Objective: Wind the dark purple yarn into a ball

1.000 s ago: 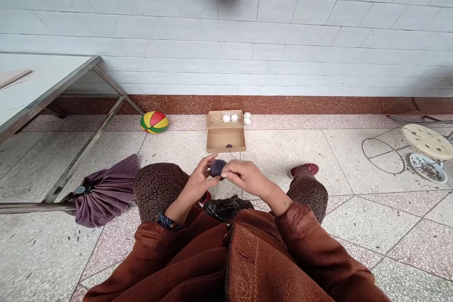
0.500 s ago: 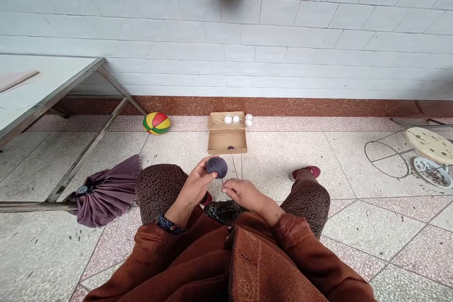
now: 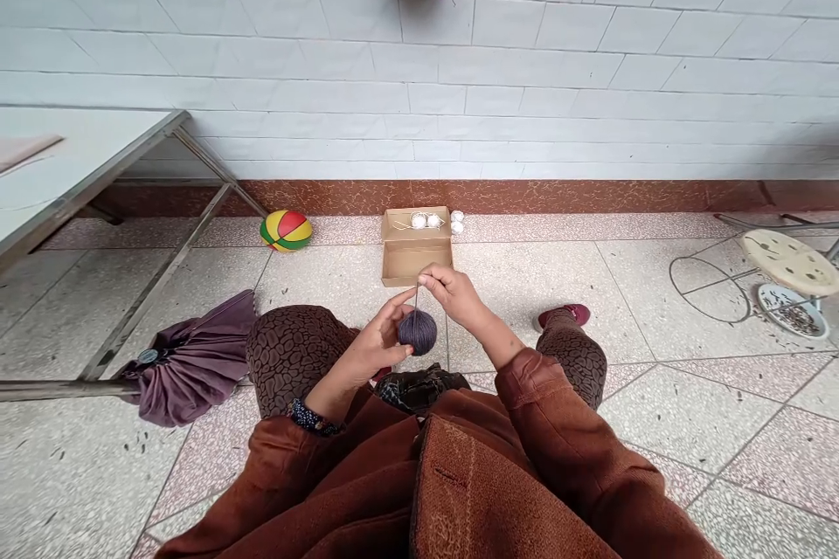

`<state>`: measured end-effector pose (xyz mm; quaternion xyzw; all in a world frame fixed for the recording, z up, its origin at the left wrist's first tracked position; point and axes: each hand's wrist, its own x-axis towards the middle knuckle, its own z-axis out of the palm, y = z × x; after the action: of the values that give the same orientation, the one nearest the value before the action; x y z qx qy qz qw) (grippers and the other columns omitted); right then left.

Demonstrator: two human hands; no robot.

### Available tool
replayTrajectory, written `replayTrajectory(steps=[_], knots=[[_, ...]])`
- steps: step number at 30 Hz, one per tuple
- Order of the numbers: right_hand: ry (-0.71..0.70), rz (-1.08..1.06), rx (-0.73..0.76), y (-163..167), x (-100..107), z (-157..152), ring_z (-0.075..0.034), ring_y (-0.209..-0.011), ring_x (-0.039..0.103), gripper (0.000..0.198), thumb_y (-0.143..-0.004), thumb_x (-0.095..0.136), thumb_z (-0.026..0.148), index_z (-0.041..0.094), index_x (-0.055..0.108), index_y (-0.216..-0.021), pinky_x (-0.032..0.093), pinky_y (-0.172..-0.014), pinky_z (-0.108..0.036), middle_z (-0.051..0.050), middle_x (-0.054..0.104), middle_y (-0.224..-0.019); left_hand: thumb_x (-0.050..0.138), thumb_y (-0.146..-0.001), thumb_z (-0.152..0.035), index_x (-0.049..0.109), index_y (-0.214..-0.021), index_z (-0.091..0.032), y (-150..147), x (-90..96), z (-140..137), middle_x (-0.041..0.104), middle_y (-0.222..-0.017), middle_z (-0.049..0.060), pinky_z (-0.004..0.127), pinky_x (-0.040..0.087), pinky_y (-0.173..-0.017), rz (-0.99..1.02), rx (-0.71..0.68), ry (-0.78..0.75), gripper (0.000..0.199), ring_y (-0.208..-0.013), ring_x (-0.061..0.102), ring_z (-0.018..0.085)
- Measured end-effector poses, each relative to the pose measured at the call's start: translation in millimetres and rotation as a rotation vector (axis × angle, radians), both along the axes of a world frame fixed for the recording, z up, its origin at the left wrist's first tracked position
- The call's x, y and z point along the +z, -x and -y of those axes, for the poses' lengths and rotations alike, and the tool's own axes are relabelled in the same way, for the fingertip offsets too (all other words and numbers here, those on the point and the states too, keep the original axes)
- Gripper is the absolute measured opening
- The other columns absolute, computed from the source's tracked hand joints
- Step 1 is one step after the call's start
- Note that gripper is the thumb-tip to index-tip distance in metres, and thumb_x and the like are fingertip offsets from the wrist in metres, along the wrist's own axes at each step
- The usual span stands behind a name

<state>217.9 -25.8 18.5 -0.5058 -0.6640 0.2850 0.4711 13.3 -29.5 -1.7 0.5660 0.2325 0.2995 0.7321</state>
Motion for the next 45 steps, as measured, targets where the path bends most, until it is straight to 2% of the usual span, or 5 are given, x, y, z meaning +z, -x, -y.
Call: replayTrajectory(steps=[8,15,24,37,45], knots=[[0.263,0.137,0.07,25.2,-68.0,29.2,-0.017,-0.07,0.057,0.036,-0.103,0.04,0.045,0.021,0.063,-0.089,0.044,-0.068,-0.026,0.0,0.06,-0.073,0.08,-0.069,-0.022,0.065,-0.12,-0.02,-2.6,-1.1,-6.3,0.065,-0.112,0.006,0.031,0.04,-0.096,0.232,0.272,0.323,0.054,-0.105,0.057,0.019],[0.042,0.408,0.288,32.9,-44.9,58.0,-0.018,-0.076,0.059,0.032,-0.104,0.04,0.038,0.02,0.061,-0.089,0.046,-0.072,-0.028,-0.005,0.063,-0.082,0.078,-0.067,-0.02,0.065,-0.112,-0.02,-3.8,-11.1,-11.8,0.067,-0.109,0.004,0.032,0.042,-0.096,0.053,0.451,0.2,0.047,-0.102,0.06,0.019],[-0.089,0.151,0.142,7.2,13.2,36.9,-0.014,-0.067,0.055,0.03,-0.099,0.054,0.041,0.02,0.063,-0.079,0.043,-0.065,-0.026,-0.002,0.06,-0.072,0.073,-0.077,-0.031,0.055,-0.137,-0.022,-0.6,-10.4,-3.9,0.063,-0.127,0.008,0.038,0.042,-0.1,-0.053,0.131,0.062,0.063,-0.116,0.056,0.026],[0.15,0.012,-0.04,21.0,-79.1,35.0,-0.016,-0.07,0.056,0.029,-0.098,0.05,0.039,0.019,0.06,-0.08,0.045,-0.068,-0.026,-0.002,0.06,-0.073,0.073,-0.075,-0.035,0.058,-0.131,-0.02,-7.4,8.0,9.3,0.063,-0.124,0.013,0.037,0.051,-0.079,0.263,0.004,0.482,0.06,-0.104,0.063,0.029],[0.149,0.19,0.092,17.9,-76.2,55.6,-0.017,-0.073,0.058,0.028,-0.101,0.046,0.037,0.019,0.062,-0.087,0.047,-0.072,-0.028,-0.004,0.064,-0.08,0.076,-0.073,-0.02,0.059,-0.122,-0.024,-4.8,-9.3,-1.0,0.063,-0.119,0.006,0.036,0.05,-0.091,0.193,0.216,0.431,0.052,-0.104,0.061,0.02]])
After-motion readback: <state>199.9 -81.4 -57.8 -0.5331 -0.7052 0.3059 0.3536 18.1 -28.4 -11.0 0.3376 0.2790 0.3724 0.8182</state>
